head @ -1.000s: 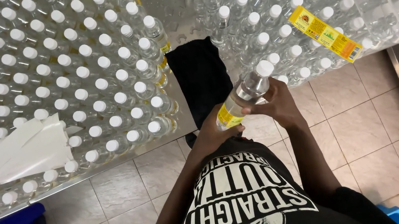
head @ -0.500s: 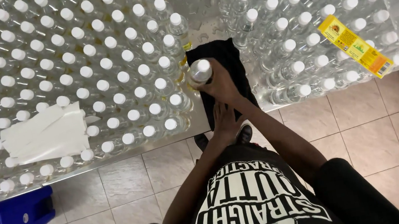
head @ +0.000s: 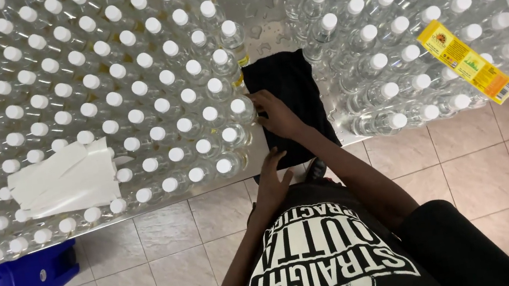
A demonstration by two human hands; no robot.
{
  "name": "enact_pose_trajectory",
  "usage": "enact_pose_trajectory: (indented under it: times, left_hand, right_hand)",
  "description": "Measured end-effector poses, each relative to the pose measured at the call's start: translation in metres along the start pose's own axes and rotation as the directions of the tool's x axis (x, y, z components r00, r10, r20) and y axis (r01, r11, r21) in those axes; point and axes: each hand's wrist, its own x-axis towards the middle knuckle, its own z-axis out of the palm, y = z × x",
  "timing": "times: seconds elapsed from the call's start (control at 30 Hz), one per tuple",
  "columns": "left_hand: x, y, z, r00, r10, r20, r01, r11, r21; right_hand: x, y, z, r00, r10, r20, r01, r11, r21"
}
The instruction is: Manually applying adhesive labels to plastic water bottles at a production workstation.
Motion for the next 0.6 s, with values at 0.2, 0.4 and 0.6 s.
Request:
enact_pose_trajectory:
  times: [0.2,0.4,0.6]
  left_hand:
    - [0.012,0.017,-0.003,0.996,-0.016,0.083,0.018,1.0,-0.025]
    - [0.007,0.037,-0.017,0.986,0.017,0.167,-0.014,1.0,-0.023]
    - [0.002,0.056,-0.024,0.957,-0.109,0.271,0.109,0.994,0.012]
  right_hand:
    - [-0.006,0.001,-0.001,0.999,-0.039,-0.017,0.038,0.998,-0.05]
    - [-0.005,-0.005,-0.083,0.725,-0.363,-0.585,-0.169,0.73,-0.663]
    - [0.01,-0.023,-0.137,0.69,-0.31,-0.654,-0.382,0.611,-0.693]
